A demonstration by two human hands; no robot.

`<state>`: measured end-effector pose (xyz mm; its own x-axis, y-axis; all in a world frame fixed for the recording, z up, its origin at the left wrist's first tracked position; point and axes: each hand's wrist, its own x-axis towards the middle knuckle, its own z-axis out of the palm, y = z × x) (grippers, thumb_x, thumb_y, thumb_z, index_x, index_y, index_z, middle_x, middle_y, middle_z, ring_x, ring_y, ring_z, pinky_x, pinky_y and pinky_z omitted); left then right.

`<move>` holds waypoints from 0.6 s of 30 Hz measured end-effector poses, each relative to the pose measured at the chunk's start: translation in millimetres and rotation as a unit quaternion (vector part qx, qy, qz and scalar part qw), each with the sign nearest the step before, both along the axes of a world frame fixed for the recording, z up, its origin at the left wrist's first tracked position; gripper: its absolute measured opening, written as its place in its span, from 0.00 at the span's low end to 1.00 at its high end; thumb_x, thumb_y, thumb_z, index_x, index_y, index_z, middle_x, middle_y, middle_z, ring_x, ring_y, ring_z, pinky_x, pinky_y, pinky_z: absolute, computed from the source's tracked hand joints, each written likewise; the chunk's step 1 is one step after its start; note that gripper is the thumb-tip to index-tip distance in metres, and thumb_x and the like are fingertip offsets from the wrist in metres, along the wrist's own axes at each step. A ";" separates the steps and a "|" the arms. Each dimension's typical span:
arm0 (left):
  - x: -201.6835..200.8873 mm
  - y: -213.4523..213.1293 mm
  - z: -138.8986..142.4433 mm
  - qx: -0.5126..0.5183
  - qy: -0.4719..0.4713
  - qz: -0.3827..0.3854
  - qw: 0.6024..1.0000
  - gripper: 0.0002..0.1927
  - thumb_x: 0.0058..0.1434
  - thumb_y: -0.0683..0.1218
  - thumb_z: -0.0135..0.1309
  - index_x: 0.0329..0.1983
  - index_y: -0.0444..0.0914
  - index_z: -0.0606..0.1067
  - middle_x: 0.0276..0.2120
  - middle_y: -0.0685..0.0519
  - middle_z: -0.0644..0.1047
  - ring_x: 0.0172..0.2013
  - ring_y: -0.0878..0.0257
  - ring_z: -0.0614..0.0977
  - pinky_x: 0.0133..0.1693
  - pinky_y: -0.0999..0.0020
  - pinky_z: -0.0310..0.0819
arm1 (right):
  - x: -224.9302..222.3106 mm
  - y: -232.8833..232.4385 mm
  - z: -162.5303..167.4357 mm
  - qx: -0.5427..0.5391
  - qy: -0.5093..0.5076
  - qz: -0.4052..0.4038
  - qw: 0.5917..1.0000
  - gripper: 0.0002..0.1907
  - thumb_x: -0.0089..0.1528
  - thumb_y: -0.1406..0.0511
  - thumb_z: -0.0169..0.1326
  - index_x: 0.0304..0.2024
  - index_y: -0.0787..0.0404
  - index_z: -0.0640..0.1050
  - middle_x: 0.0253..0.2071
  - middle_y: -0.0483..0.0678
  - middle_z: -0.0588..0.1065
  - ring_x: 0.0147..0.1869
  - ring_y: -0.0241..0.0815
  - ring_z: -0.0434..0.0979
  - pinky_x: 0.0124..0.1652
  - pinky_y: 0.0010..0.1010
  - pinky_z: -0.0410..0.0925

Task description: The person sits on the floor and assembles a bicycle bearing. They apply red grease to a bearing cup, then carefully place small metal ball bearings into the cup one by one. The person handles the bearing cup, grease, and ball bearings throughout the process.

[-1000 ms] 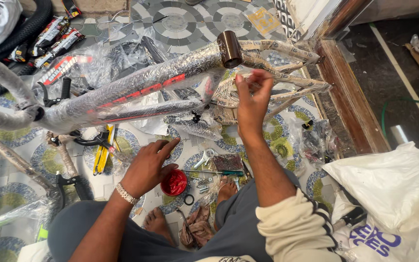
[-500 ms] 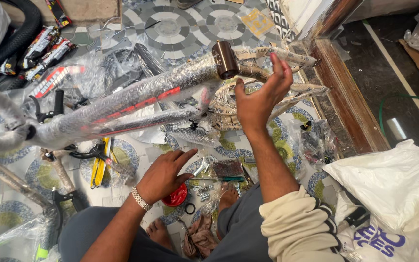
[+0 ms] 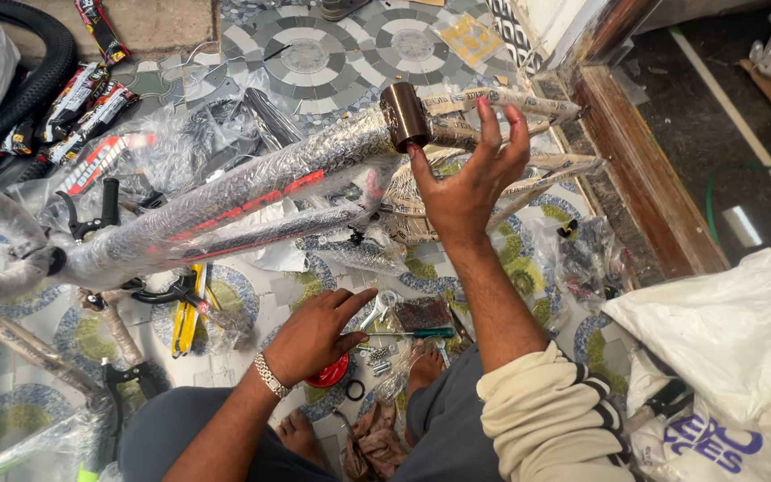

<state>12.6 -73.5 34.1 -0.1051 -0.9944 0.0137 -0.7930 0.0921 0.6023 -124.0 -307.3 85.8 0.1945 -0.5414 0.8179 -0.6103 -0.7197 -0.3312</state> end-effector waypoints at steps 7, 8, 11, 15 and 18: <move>2.5 3.6 -1.2 -0.023 0.009 0.003 1.000 0.36 0.58 0.49 0.62 0.69 0.43 0.65 0.45 0.45 0.77 0.46 0.46 0.78 0.49 0.52 0.72 | -22.0 3.7 -3.9 0.076 -0.050 -0.006 0.996 0.50 0.59 0.50 0.71 0.74 0.52 0.56 0.67 0.57 0.54 0.72 0.53 0.54 0.66 0.51 0.57; 1.8 3.0 -1.2 -0.024 0.006 0.001 1.000 0.36 0.57 0.49 0.62 0.69 0.43 0.65 0.45 0.45 0.77 0.46 0.46 0.78 0.49 0.52 0.72 | -21.0 3.8 -5.9 0.122 -0.113 0.039 0.985 0.48 0.62 0.47 0.68 0.73 0.52 0.57 0.62 0.56 0.58 0.65 0.50 0.60 0.61 0.45 0.62; -2.7 3.6 -0.8 -0.013 0.000 -0.005 1.000 0.37 0.57 0.49 0.62 0.69 0.44 0.64 0.45 0.46 0.78 0.46 0.46 0.78 0.49 0.52 0.72 | -16.1 8.0 -12.6 0.403 -0.414 0.312 0.754 0.44 0.64 0.35 0.54 0.69 0.54 0.62 0.49 0.52 0.67 0.50 0.46 0.68 0.48 0.38 0.67; -6.6 1.3 -0.7 0.019 -0.006 -0.001 1.000 0.37 0.57 0.50 0.62 0.70 0.45 0.64 0.45 0.46 0.77 0.45 0.47 0.78 0.49 0.53 0.73 | -21.1 19.3 -10.8 0.517 -0.520 0.559 0.387 0.56 0.59 0.24 0.31 0.73 0.54 0.65 0.46 0.53 0.75 0.47 0.48 0.75 0.48 0.41 0.70; -4.1 1.2 -2.1 0.011 -0.008 0.008 1.000 0.37 0.57 0.51 0.63 0.69 0.44 0.64 0.45 0.45 0.77 0.46 0.46 0.78 0.49 0.53 0.73 | -28.5 27.5 0.0 0.501 -0.492 0.590 0.399 0.59 0.57 0.23 0.29 0.78 0.50 0.60 0.58 0.57 0.75 0.58 0.51 0.75 0.56 0.49 0.71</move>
